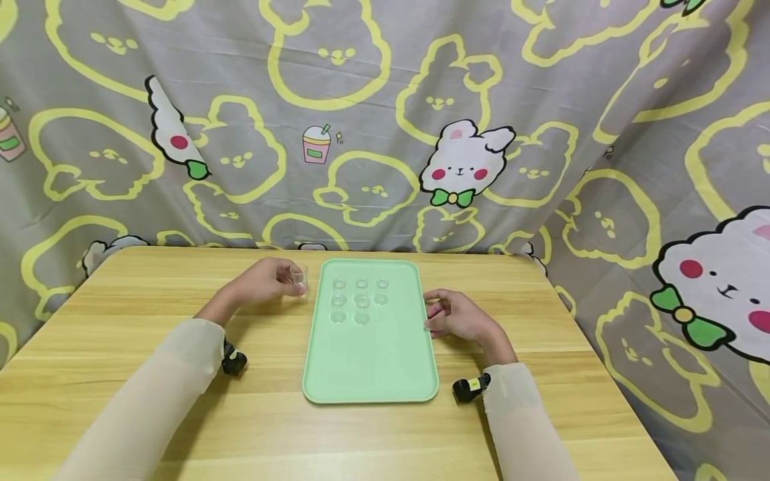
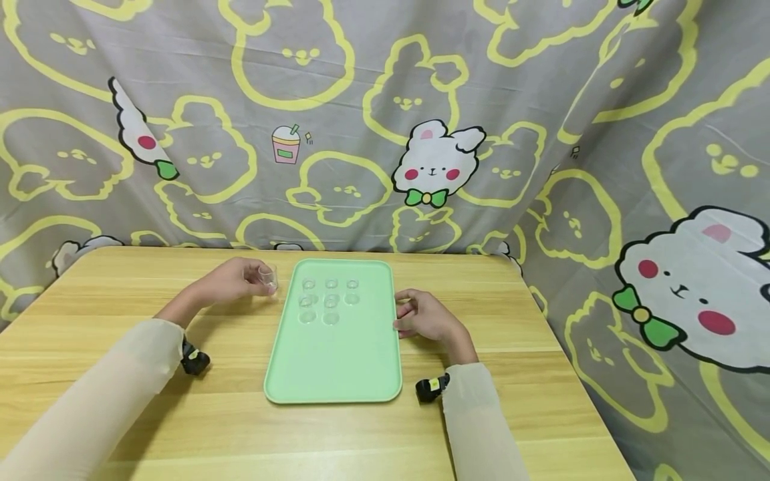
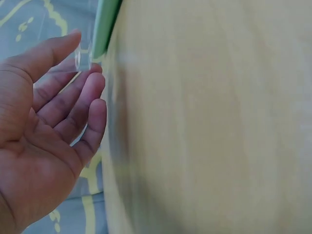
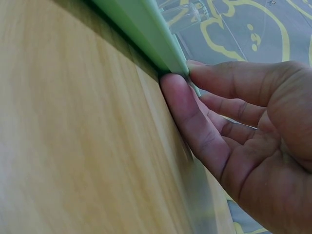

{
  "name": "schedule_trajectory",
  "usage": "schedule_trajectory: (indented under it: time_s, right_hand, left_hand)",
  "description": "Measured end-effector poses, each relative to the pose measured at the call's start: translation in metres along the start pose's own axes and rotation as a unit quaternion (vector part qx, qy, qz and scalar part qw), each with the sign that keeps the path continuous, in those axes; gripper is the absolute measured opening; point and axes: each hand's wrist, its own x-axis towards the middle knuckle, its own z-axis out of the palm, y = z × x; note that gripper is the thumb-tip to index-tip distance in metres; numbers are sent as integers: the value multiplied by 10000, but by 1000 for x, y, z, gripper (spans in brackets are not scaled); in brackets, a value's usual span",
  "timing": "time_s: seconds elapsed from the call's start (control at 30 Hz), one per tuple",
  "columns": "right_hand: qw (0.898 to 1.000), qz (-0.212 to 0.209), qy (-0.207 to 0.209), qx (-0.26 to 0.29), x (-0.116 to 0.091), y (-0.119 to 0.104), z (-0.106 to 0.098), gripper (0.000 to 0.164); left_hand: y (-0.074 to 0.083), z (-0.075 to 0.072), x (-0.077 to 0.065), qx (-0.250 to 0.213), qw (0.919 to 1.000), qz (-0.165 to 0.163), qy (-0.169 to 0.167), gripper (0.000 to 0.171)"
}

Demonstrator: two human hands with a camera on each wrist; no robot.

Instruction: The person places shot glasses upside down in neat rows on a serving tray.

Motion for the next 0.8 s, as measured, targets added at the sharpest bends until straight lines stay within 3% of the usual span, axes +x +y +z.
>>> schedule_trajectory:
  time_s: [0.17, 0.57, 0.8]
  right_hand:
    - [10000, 14, 21, 13, 0, 1, -1, 58]
    - [10000, -8, -2, -46, 1, 2, -1, 59]
    - [10000, -11, 5, -58, 1, 3, -1, 58]
  left_hand:
    - [3, -4, 0, 14, 9996, 142, 227, 26]
    - [14, -8, -2, -54, 9961, 135, 867, 39]
    - [25, 0, 1, -199, 9941, 133, 1062, 42]
